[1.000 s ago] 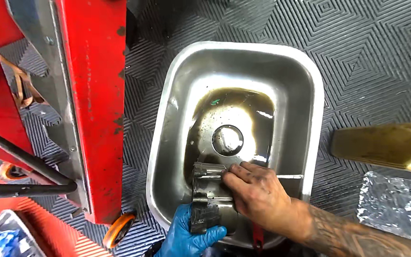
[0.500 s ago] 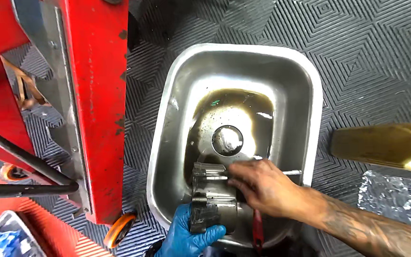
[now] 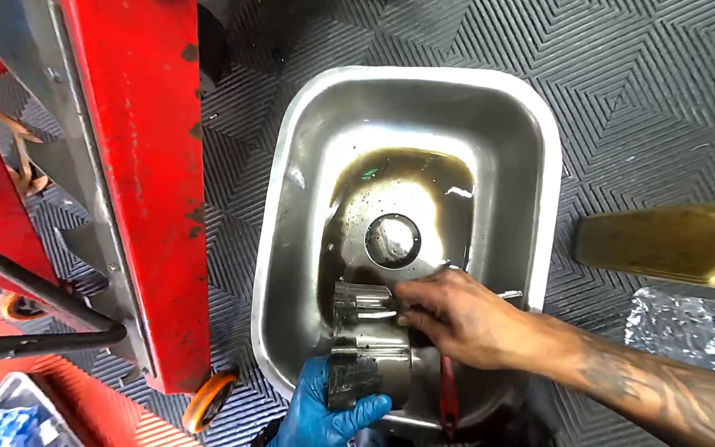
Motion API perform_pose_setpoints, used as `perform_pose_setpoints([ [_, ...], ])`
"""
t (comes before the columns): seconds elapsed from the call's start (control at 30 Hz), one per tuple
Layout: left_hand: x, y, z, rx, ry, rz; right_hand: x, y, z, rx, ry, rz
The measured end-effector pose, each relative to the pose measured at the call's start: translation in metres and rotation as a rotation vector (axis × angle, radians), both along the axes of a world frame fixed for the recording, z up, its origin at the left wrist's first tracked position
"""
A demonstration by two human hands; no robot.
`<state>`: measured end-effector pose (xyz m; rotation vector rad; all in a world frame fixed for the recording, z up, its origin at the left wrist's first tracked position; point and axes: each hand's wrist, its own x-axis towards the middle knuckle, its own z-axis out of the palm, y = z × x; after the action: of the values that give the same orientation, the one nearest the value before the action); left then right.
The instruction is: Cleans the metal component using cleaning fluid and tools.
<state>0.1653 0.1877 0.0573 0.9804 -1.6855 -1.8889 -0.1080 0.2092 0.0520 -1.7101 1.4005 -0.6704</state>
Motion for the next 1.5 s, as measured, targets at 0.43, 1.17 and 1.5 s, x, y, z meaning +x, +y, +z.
perform_pose_setpoints([
  [0.43,0.016,-0.003,0.000,-0.086,-0.112,-0.123,0.003,0.017,-0.001,0.032,-0.073,-0.008],
  [1.17,0.019,-0.006,0.001,-0.080,-0.141,-0.151,0.000,0.023,-0.008,-0.276,0.145,-0.010],
  [1.5,0.015,-0.005,0.001,-0.048,-0.092,-0.086,0.006,0.024,-0.009,-0.155,0.013,-0.034],
])
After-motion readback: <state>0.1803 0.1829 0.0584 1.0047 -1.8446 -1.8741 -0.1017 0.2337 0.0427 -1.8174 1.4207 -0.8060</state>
